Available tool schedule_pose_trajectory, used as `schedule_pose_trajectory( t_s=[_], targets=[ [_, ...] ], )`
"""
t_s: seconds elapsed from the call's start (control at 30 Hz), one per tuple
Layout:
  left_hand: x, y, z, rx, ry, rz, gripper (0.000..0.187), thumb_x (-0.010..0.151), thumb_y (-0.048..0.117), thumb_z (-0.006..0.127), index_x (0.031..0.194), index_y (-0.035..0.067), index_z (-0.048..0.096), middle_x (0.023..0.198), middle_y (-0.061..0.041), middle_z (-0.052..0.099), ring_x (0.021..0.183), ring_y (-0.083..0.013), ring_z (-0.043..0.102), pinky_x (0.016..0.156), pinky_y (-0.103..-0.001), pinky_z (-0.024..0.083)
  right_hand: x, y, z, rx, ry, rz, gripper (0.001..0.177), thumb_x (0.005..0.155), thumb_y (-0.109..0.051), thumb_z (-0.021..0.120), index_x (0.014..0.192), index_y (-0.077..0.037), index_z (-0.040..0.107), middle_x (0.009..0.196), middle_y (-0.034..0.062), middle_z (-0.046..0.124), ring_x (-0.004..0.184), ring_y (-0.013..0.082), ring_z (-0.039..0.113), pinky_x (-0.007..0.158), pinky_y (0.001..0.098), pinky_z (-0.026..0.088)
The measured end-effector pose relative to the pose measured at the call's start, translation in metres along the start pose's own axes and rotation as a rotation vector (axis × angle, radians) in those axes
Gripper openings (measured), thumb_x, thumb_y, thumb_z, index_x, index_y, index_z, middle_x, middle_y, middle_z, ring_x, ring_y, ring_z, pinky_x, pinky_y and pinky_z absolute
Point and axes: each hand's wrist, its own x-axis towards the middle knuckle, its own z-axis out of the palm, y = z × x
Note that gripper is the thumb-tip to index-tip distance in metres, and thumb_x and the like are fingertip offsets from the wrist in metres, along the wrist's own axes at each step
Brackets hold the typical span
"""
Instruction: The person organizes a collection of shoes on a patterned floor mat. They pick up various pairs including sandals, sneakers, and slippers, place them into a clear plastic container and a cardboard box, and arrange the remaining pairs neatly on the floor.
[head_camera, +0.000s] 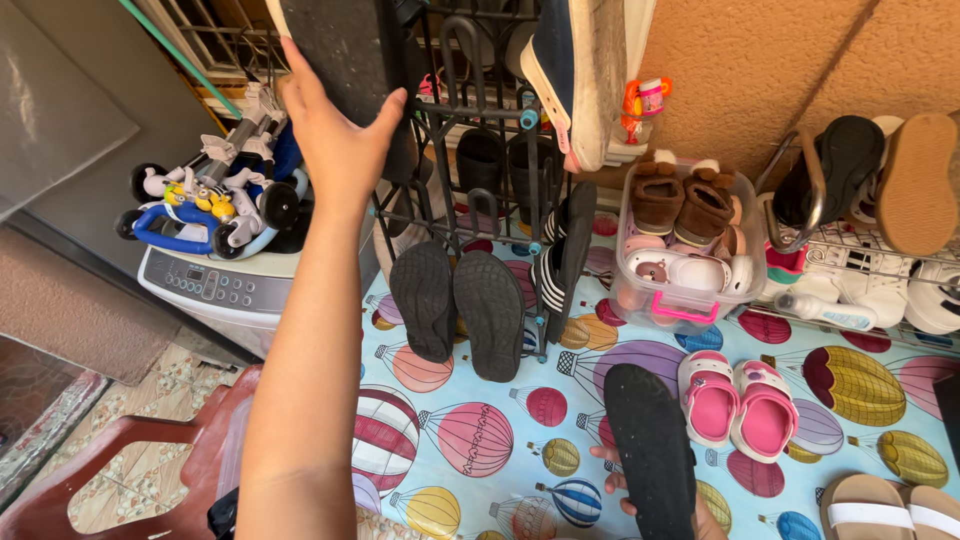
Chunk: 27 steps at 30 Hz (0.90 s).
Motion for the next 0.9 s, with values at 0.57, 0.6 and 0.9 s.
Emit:
schedule_pose_trajectory(
  t_s=[0.57,0.6,0.9],
  targets=[
    [-0.028,0.012,0.007,-0.023,0.051,-0.149,0.114,0.095,0.035,0.093,0.167,0.009,0.008,0.145,-0.025,0.049,0.133,-0.0407,0.057,0.117,-0.044,0.046,-0.008,0.010,0.012,-0.054,0.060,-0.013,0.060,0.097,-0.033,0.051,0.151,-0.009,0.039,0.146,0.0248,0.052,0.092,0.0337,0.061,0.054,0.0338,0.054],
    [-0.028,0.015,0.007,-0.037,0.044,-0.187,0.114,0.095,0.035,0.092,0.168,0.009,0.008,0.144,-0.025,0.050,0.132,-0.0399,0.058,0.117,-0.043,0.046,-0.011,0.011,0.012,-0.082,0.096,-0.014,0.057,0.098,-0.029,0.051,0.150,-0.007,0.039,0.145,0.0251,0.052,0.092,0.0334,0.060,0.054,0.0338,0.054],
    [-0.127,0.074,-0.016,-0.213,0.106,-0.235,0.066,0.109,0.024,0.064,0.161,0.003,0.031,0.149,-0.021,0.044,0.141,-0.0367,0.048,0.118,-0.046,0.043,-0.012,0.011,-0.011,-0.058,0.143,-0.046,0.059,0.093,-0.030,0.054,0.148,-0.010,0.043,0.136,0.0230,0.055,0.096,0.0401,0.061,0.052,0.0405,0.055]
  ],
)
